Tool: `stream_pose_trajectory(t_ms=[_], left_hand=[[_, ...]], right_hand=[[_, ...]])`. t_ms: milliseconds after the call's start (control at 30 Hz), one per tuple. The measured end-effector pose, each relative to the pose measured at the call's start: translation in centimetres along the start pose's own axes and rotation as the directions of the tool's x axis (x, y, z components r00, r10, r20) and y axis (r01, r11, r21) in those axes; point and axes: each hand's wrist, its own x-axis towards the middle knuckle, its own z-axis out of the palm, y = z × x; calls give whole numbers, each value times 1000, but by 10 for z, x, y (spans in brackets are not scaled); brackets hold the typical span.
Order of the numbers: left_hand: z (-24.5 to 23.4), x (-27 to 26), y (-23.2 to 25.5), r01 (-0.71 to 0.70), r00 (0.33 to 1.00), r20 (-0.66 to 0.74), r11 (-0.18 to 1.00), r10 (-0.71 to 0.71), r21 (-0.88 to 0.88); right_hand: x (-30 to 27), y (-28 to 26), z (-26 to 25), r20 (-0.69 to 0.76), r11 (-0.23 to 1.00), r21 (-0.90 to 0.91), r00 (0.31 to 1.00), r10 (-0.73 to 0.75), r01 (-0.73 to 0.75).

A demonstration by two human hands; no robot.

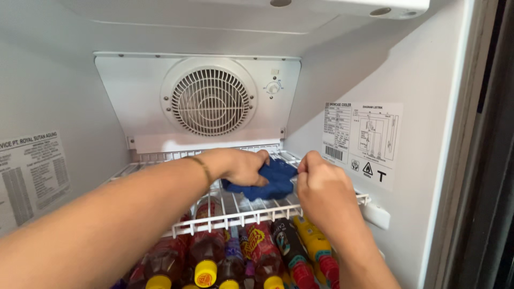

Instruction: The person rearranges bottles on the top shelf of a commercial refrigerator, then uses a blue cloth to wipe the interior walls and wire shelves. The person handles multiple bottles and wipes different sections of the fridge interior.

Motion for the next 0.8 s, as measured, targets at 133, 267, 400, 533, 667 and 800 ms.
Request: stream_pose_trajectory(t_ms=[133, 267, 400, 533, 667, 800], left_hand=[[1, -30, 4, -304, 953, -43, 950, 301, -71], [13, -15, 16, -412, 908, -60, 910, 414, 45], [10, 12, 20, -325, 946, 29, 940, 323, 102], [8, 42, -10, -22, 986, 166, 999, 26, -29], [5, 98, -52, -1, 1000, 22, 933, -8, 359], [8, 118, -59, 50, 998, 22, 968, -57, 247]], right_hand=[[-2, 1, 0, -140, 994, -110, 990, 3, -18], [-3, 4, 3, -190, 995, -99, 982, -12, -7], [1, 5, 1, -91, 992, -83, 992, 86, -93], [3, 7, -1, -8, 990, -76, 993, 117, -118], [4, 9, 0, -33, 991, -125, 998, 47, -51], [3, 12, -1, -71, 997, -82, 997, 1, -7]])
